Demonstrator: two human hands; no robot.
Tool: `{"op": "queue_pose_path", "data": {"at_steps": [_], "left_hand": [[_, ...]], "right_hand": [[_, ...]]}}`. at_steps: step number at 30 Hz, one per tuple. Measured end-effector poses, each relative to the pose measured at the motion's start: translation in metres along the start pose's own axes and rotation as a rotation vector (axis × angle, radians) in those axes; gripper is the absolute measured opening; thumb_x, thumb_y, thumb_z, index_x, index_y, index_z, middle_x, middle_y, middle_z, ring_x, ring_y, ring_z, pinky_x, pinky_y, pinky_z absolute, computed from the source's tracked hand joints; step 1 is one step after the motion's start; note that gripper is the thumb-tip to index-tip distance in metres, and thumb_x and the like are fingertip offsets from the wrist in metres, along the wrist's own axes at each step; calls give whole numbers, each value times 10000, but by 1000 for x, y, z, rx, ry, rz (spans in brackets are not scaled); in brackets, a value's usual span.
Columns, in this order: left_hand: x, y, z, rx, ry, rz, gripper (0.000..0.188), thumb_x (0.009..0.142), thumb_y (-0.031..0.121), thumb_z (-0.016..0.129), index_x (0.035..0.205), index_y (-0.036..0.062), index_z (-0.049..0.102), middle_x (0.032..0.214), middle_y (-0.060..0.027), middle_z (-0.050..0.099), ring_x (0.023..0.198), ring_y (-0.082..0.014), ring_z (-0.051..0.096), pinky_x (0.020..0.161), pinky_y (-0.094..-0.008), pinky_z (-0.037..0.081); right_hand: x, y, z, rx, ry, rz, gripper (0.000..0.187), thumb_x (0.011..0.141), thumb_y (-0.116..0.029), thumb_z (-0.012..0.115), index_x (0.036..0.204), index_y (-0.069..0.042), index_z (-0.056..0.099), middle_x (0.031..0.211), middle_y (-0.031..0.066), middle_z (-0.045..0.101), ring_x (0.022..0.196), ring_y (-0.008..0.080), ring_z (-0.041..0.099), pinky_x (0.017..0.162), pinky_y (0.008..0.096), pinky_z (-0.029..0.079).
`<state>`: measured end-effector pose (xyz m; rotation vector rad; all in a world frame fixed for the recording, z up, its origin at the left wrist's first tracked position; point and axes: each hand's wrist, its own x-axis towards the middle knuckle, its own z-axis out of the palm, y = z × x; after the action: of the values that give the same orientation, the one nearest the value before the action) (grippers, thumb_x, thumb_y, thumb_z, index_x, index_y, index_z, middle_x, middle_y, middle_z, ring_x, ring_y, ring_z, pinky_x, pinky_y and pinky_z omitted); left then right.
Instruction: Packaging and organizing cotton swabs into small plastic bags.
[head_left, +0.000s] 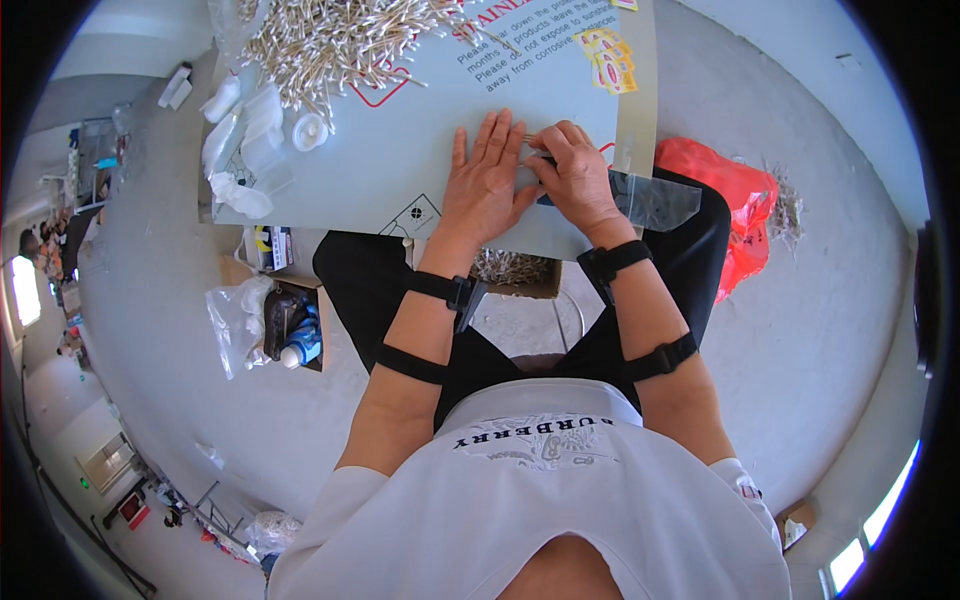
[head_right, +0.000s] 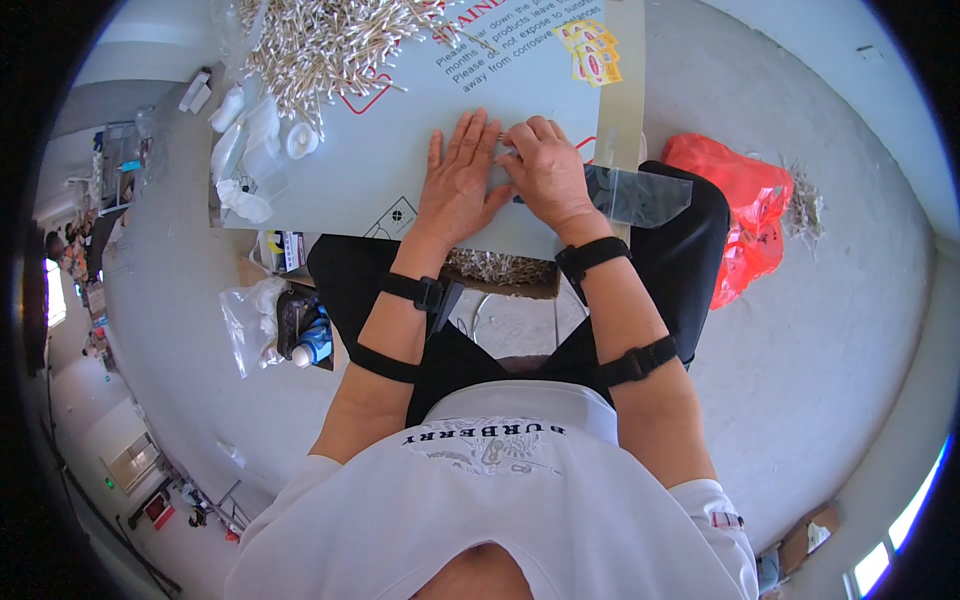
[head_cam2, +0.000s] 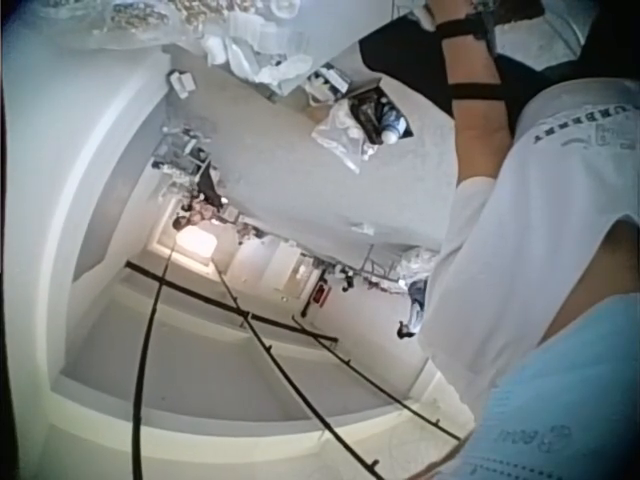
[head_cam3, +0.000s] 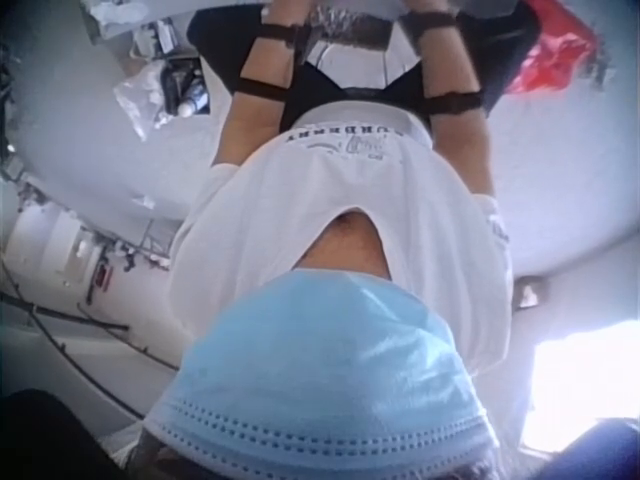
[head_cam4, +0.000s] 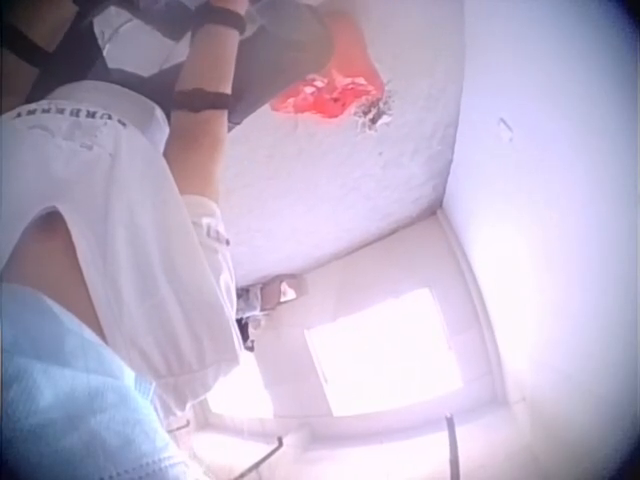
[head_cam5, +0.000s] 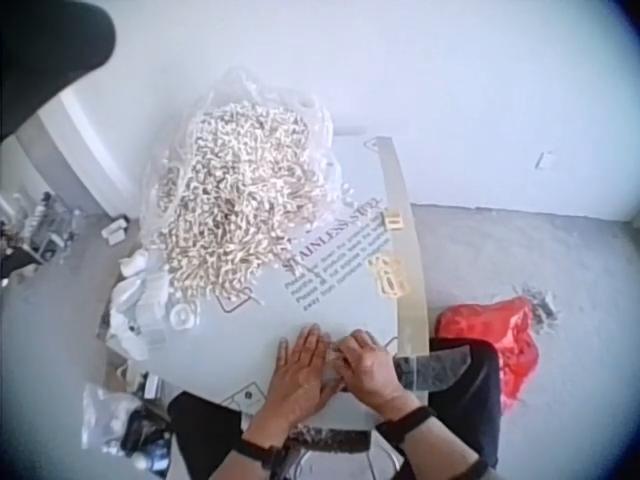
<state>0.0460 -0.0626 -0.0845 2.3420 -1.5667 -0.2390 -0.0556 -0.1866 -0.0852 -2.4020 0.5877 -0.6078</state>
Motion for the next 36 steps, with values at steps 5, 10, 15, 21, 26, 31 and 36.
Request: {"op": "queue_pose_path", "data": {"at_steps": [5, 10, 15, 21, 26, 31, 36], "left_hand": [[1, 0, -1, -16, 36, 17, 837, 796, 400, 716, 1465, 57, 349, 1558, -139, 284, 1463, -263, 221, 1174, -538, 132], [1, 0, 0, 7, 23, 22, 808, 813, 394, 700, 1464, 65, 353, 1559, -125, 286, 1463, -256, 219, 1177, -537, 122], [-1, 0, 2, -20, 29, 17, 709, 889, 333, 619, 1482, 78, 326, 1574, -108, 253, 1467, -269, 201, 1184, -498, 121], [10, -1, 16, -669, 456, -86, 547, 949, 156, 528, 1446, 17, 347, 1498, -203, 334, 1392, -366, 312, 1151, -443, 246], [20, 21, 25, -768, 532, -117, 481, 1005, 216, 469, 1429, 7, 376, 1477, -189, 383, 1379, -327, 357, 1136, -405, 277], [10, 26, 28, -756, 554, -93, 440, 984, 154, 498, 1384, -12, 416, 1453, -195, 411, 1353, -339, 389, 1123, -409, 298], [18, -41, 10, -452, 595, -148, 444, 852, 20, 575, 1287, -14, 489, 1370, -206, 448, 1260, -396, 429, 1066, -444, 357]], "right_hand": [[2, 6, -7, 78, -101, -100, 97, 752, -51, 687, 824, -56, 622, 889, 101, 568, 912, 322, 579, 760, 410, 493], [2, 1, -4, -34, -95, 12, 121, 731, -37, 688, 829, -48, 618, 892, 107, 570, 847, 323, 592, 731, 402, 499], [-1, -6, -4, -6, 36, 239, 110, 762, -35, 666, 863, -23, 624, 884, 102, 566, 752, 282, 603, 677, 384, 498], [-7, 9, 15, 617, 387, 308, 209, 934, -39, 543, 1110, 29, 632, 1199, 107, 584, 1111, 174, 556, 959, 294, 454], [-7, -5, 30, 750, 389, 283, 230, 940, -10, 507, 1147, 52, 586, 1274, 164, 560, 1197, 253, 519, 1036, 312, 389], [-7, 0, 19, 689, 354, 288, 234, 908, -3, 553, 1130, 54, 601, 1191, 168, 600, 1091, 242, 589, 955, 312, 460], [42, 13, -2, 415, 128, 376, 295, 806, -137, 702, 1011, 65, 639, 883, 172, 666, 789, 292, 666, 759, 354, 536]]}}
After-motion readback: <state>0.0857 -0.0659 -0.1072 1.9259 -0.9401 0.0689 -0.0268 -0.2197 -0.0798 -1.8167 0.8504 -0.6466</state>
